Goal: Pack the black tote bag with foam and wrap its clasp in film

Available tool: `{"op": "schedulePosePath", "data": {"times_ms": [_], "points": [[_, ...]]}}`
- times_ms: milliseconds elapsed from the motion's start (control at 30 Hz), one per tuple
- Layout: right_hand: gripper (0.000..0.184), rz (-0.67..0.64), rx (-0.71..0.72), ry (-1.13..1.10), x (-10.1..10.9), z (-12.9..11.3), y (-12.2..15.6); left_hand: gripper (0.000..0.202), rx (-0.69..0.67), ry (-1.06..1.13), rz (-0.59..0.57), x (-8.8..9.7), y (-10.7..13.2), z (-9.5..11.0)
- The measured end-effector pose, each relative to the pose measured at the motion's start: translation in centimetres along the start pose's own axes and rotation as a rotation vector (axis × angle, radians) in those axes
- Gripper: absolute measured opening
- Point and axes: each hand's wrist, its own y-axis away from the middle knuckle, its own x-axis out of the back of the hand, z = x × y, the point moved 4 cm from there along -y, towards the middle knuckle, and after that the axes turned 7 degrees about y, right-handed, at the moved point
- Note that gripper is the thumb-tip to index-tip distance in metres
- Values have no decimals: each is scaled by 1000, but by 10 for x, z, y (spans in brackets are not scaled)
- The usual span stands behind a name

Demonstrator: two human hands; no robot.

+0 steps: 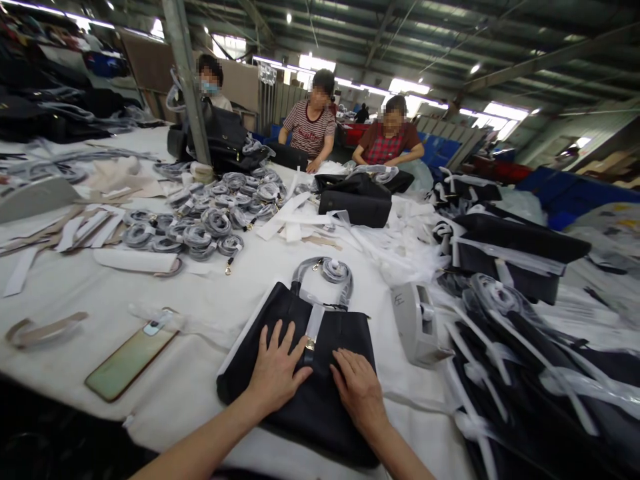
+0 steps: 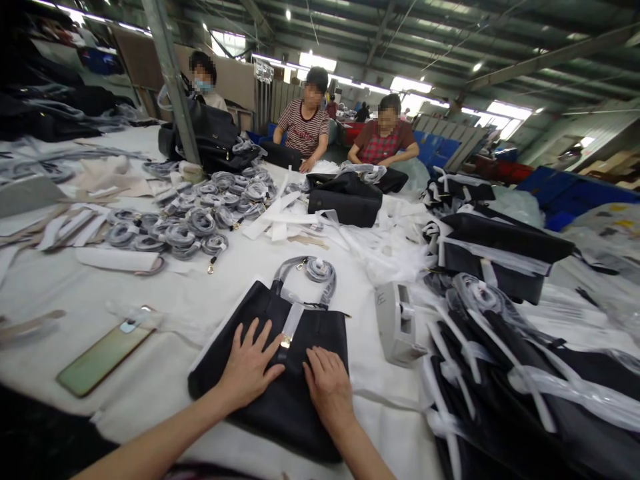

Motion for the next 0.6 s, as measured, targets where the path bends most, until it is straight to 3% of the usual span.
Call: {"op": "schedulePosePath", "data": {"times_ms": [333,600], "points": [[17,-227,386,-8,-17,-14,-47,57,-10,4,34,2,0,0],[17,-256,548,42,-20,-16,-55,56,-6,31,26,-2,-1,-2]]}}
